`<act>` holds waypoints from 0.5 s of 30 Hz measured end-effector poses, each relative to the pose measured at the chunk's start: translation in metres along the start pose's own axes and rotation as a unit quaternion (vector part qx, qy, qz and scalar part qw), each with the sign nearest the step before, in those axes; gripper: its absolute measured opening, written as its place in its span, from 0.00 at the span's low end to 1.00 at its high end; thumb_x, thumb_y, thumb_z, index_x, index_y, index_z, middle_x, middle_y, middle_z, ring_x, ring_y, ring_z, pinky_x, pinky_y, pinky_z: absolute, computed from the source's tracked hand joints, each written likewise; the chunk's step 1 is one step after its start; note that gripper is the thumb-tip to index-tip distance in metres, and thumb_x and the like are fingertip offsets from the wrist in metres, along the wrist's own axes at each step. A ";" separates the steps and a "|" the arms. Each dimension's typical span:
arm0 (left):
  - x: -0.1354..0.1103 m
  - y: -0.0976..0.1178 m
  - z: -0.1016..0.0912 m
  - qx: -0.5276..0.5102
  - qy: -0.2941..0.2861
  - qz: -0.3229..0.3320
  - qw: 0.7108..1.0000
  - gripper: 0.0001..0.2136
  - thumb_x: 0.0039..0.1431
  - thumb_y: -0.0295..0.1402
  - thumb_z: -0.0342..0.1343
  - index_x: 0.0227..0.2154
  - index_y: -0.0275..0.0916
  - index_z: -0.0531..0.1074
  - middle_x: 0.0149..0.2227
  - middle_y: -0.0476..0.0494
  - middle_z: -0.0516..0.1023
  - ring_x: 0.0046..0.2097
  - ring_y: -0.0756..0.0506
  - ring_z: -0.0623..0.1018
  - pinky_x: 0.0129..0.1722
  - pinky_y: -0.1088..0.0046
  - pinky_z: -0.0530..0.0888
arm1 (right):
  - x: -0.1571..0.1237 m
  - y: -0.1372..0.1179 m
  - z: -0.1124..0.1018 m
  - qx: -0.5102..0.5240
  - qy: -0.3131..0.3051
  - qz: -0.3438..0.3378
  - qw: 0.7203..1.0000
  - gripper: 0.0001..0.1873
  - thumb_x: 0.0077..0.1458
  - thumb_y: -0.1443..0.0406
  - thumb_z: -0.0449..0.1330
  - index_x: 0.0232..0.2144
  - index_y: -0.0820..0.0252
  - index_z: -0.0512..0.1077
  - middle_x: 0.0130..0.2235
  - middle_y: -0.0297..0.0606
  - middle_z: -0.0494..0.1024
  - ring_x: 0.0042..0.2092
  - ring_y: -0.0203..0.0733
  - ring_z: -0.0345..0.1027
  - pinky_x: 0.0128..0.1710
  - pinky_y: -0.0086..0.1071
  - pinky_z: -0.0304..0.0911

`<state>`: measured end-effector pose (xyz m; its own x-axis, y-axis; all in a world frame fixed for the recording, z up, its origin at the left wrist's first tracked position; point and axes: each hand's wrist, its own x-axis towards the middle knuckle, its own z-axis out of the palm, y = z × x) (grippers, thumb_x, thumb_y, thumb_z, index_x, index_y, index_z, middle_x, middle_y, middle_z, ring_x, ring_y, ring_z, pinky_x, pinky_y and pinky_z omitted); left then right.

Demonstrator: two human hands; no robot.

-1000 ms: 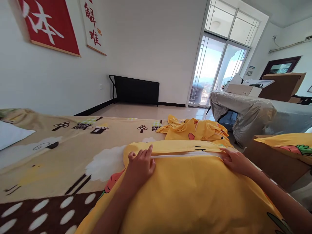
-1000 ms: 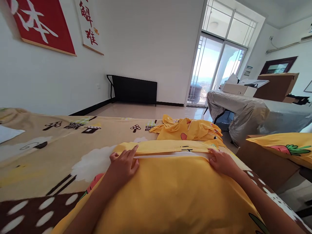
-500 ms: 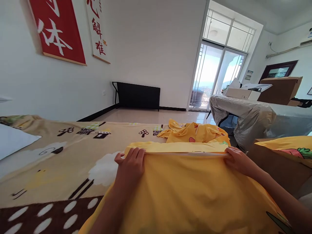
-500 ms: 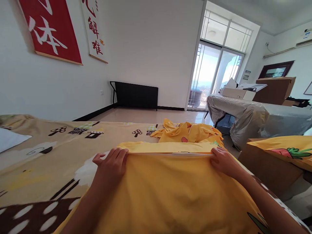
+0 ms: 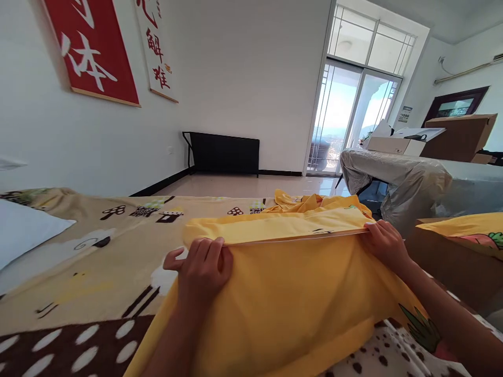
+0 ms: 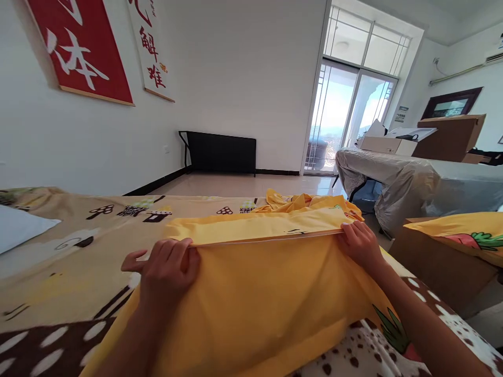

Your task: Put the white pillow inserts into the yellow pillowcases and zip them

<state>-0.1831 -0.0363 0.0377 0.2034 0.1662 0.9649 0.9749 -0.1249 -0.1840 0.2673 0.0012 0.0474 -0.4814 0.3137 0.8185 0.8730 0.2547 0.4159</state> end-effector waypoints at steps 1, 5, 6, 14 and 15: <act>-0.002 0.003 0.003 -0.015 -0.044 -0.006 0.999 0.02 0.54 0.27 0.51 0.29 0.38 0.68 0.24 0.48 0.72 0.32 0.45 0.74 0.44 0.61 0.54 | -0.008 -0.002 0.007 0.011 -0.030 0.004 0.999 0.08 0.60 0.64 0.53 0.29 0.59 0.67 0.25 0.38 0.70 0.30 0.41 0.63 0.34 0.33 0.58; -0.014 0.015 0.020 -0.128 -0.285 -0.101 0.944 0.06 0.54 0.28 0.45 0.24 0.38 0.66 0.28 0.44 0.73 0.37 0.41 0.73 0.46 0.57 0.55 | -0.040 -0.014 0.037 0.109 -0.154 0.078 0.979 0.15 0.63 0.58 0.48 0.29 0.59 0.67 0.28 0.40 0.72 0.33 0.43 0.65 0.35 0.34 0.58; -0.018 0.017 0.026 -0.178 -0.345 -0.138 0.911 0.07 0.53 0.29 0.45 0.24 0.38 0.65 0.29 0.42 0.73 0.38 0.40 0.72 0.47 0.56 0.55 | -0.047 -0.019 0.044 0.152 -0.182 0.107 0.966 0.16 0.63 0.56 0.47 0.29 0.58 0.67 0.28 0.40 0.72 0.33 0.43 0.65 0.35 0.34 0.58; -0.050 0.014 0.062 -0.407 -0.451 -0.305 0.734 0.10 0.46 0.39 0.49 0.19 0.39 0.68 0.23 0.46 0.73 0.31 0.42 0.72 0.39 0.63 0.67 | -0.083 -0.062 0.073 0.433 -0.219 0.366 0.794 0.21 0.60 0.49 0.46 0.29 0.58 0.65 0.27 0.34 0.70 0.31 0.40 0.64 0.32 0.31 0.60; -0.051 0.011 0.064 -0.422 -0.438 -0.326 0.724 0.11 0.45 0.41 0.50 0.21 0.39 0.70 0.23 0.47 0.73 0.31 0.43 0.72 0.37 0.65 0.68 | -0.083 -0.062 0.072 0.444 -0.215 0.382 0.782 0.20 0.59 0.49 0.48 0.32 0.58 0.66 0.29 0.35 0.71 0.32 0.40 0.65 0.33 0.31 0.61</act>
<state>-0.1769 0.0163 -0.0257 0.0635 0.9691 0.2384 0.5621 -0.2321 0.7939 0.2475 0.0249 -0.0753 0.0052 0.9143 0.4050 0.6131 0.3170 -0.7236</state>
